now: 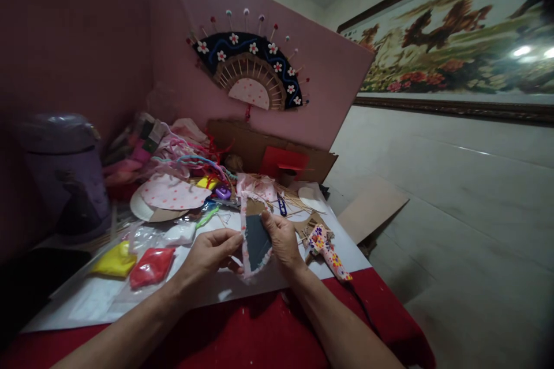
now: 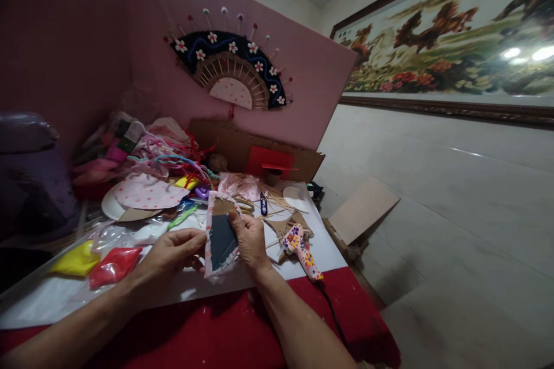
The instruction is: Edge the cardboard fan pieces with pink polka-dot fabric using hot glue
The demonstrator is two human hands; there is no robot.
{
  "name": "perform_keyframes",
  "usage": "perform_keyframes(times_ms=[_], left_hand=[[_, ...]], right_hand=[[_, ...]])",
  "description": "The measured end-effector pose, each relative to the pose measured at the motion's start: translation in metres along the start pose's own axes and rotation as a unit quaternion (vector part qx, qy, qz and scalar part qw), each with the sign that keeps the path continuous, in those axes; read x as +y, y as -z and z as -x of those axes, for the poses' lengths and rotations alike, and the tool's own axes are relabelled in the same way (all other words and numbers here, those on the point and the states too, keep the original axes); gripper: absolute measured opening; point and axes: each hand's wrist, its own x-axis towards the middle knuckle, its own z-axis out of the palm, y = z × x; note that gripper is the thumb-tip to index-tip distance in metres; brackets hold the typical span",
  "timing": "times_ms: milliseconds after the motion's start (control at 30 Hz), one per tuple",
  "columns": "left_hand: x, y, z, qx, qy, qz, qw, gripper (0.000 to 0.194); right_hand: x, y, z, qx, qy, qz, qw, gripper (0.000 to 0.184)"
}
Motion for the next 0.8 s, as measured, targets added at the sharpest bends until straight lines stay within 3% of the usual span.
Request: perform_keyframes(times_ms=[800], left_hand=[[-0.004, -0.003, -0.004, 0.046, -0.038, -0.058, 0.997, 0.03]], right_hand=[[-0.002, -0.011, 0.013, 0.106, 0.102, 0.127, 0.981, 0.043]])
